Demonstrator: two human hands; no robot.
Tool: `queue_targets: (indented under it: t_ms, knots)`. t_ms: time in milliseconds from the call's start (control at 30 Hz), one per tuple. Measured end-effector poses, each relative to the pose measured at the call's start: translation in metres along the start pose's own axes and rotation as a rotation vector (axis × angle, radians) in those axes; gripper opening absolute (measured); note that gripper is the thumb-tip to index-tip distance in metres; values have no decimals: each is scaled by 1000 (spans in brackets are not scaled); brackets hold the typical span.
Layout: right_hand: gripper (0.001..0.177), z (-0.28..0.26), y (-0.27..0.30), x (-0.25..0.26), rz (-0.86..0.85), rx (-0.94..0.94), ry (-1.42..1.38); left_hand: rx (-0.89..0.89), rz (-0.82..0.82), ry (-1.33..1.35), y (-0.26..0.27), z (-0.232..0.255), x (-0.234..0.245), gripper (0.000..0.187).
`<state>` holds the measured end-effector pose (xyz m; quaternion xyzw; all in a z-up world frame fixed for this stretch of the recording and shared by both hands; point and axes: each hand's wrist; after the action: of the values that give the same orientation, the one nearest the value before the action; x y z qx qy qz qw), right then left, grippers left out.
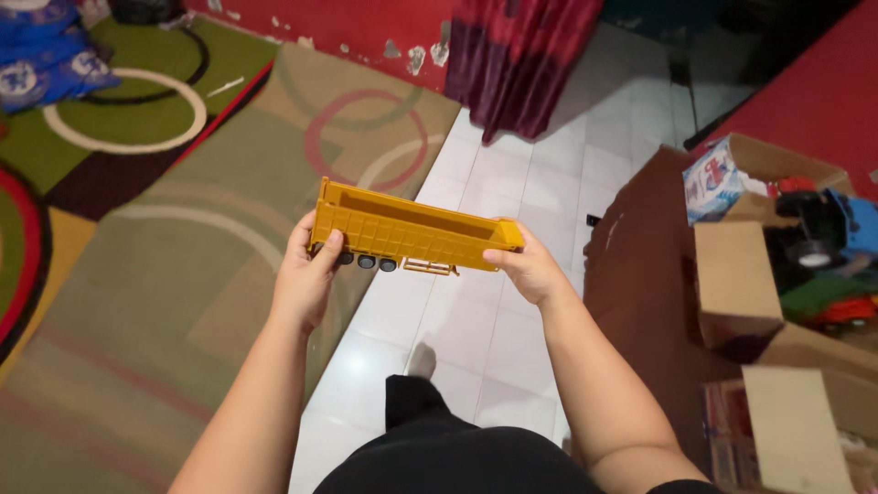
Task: The person picks up toy vehicles from the floor, carries them over, and places them into cardboard boxes by hand.
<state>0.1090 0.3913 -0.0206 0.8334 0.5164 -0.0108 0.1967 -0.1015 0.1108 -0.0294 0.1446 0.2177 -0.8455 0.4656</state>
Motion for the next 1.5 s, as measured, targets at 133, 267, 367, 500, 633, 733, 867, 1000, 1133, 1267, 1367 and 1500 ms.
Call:
queue_targets:
  t_ms: [133, 267, 367, 500, 633, 733, 867, 1000, 1133, 1267, 1367, 1500]
  knots:
    - [65, -43, -66, 28, 30, 103, 109, 5, -49, -72, -84, -30, -17, 61]
    - [67, -103, -131, 66, 81, 157, 230, -87, -115, -168, -171, -54, -53, 73]
    - [67, -133, -171, 106, 115, 196, 259, -43, -161, 87, -221, -76, -87, 78]
    - [70, -152, -211, 159, 257, 201, 311, -97, -222, -65, -278, -114, -138, 79]
    - [80, -152, -234, 211, 398, 300, 280, -60, -338, -133, -322, -158, -186, 81]
    - [98, -157, -245, 250, 563, 372, 382, -50, -378, -185, -362, -194, -225, 77]
    - [85, -164, -257, 307, 733, 322, 459, 113, -470, -125, -416, -250, -284, 75]
    - [78, -184, -265, 357, 932, 263, 516, 225, -527, -118, -472, -305, -347, 69]
    - [75, -223, -267, 402, 1037, 205, 461, 326, -626, -99, -536, -353, -424, 66]
    - [73, -261, -266, 447, 1176, 169, 635, 412, -767, -71, -591, -395, -509, 62]
    - [71, -275, -262, 468, 1286, 165, 715, 516, -894, -118, -616, -429, -568, 63]
    - [68, -289, -252, 478, 1458, 41, 989, 575, -1020, -78, -613, -475, -642, 64]
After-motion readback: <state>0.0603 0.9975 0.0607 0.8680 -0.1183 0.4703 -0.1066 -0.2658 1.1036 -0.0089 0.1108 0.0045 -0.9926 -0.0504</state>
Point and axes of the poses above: each hand's wrist, its own y-axis away from the middle knuckle, its own x-axis out of the back of the hand, z = x × y, and after that the axes turned 15 degrees about -x, right-handed
